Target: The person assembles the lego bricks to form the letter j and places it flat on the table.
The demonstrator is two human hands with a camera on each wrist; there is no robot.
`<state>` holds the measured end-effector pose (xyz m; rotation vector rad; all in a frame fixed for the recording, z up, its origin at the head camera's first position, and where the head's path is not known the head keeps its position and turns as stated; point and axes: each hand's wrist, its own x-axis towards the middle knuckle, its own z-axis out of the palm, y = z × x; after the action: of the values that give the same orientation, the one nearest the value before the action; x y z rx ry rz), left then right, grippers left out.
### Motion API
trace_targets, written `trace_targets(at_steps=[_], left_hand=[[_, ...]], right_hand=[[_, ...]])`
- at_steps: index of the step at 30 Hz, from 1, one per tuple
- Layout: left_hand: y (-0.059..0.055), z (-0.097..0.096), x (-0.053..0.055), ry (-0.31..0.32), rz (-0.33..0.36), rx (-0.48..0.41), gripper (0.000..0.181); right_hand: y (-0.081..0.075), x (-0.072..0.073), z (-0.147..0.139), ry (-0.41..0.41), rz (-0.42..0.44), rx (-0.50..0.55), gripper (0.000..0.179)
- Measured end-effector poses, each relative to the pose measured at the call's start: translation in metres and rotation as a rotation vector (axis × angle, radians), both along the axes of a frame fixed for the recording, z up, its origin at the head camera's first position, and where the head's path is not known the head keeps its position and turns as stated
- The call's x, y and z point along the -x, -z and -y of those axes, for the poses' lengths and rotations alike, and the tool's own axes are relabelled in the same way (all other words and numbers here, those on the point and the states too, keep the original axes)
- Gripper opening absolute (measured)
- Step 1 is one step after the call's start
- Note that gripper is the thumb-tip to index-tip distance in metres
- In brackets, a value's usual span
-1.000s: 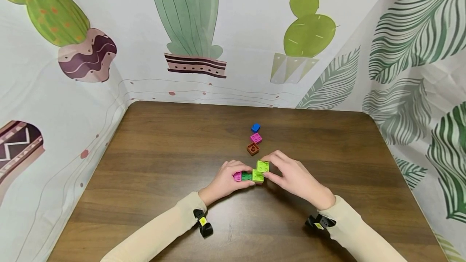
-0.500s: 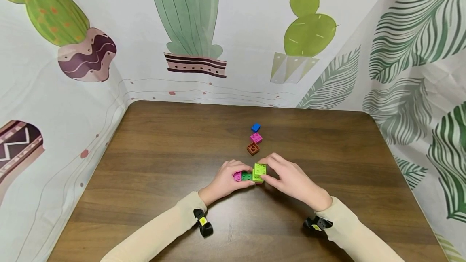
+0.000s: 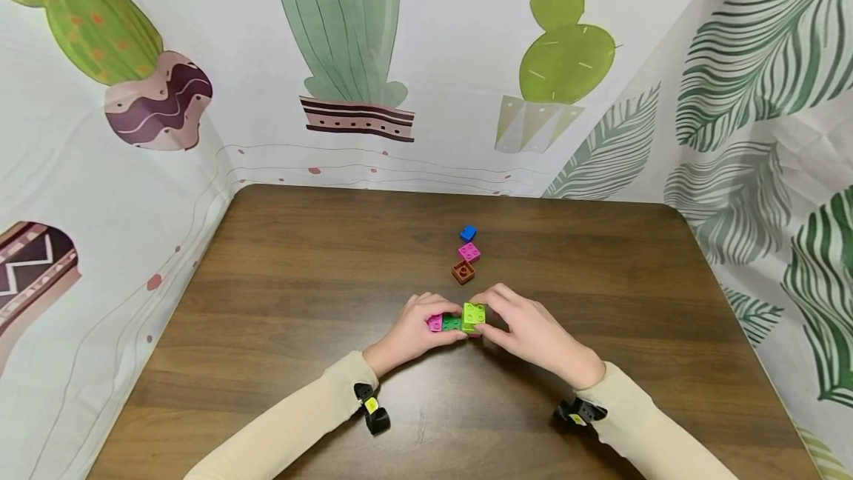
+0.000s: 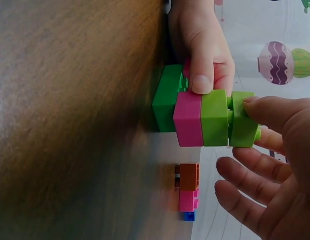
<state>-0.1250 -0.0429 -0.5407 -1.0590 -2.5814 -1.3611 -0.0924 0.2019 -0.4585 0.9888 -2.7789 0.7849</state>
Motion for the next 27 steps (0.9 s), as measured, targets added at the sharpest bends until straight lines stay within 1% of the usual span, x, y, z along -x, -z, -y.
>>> trace_targets(at_steps=[6, 8, 11, 14, 17, 23, 27], left_hand=[[0.0007, -0.0003, 0.0003, -0.001, -0.023, -0.007, 0.034], [0.0007, -0.0003, 0.0005, -0.002, -0.021, -0.004, 0.034], [0.0000, 0.0000, 0.0007, 0.000, -0.001, 0.002, 0.035], [-0.0011, -0.0002, 0.0010, 0.005, 0.037, 0.010, 0.035], [-0.0018, -0.0006, 0.0014, 0.008, 0.048, 0.011, 0.035], [-0.0010, -0.0011, 0.0021, 0.010, 0.020, -0.004, 0.035], [-0.0005, -0.0005, 0.0012, 0.007, 0.012, -0.007, 0.035]], right_hand=[[-0.0004, -0.0015, 0.0005, -0.006, -0.001, 0.000, 0.037], [-0.0005, -0.0017, 0.0008, -0.008, -0.001, 0.001, 0.037], [-0.0008, -0.0024, 0.0014, -0.012, 0.005, 0.007, 0.038], [-0.0011, -0.0033, 0.0018, -0.013, 0.022, 0.010, 0.038], [-0.0004, -0.0038, 0.0022, -0.015, 0.035, 0.022, 0.036], [0.0015, -0.0040, 0.0027, -0.035, 0.025, 0.061, 0.034], [0.0023, -0.0046, 0.0042, -0.032, -0.009, 0.037, 0.033]])
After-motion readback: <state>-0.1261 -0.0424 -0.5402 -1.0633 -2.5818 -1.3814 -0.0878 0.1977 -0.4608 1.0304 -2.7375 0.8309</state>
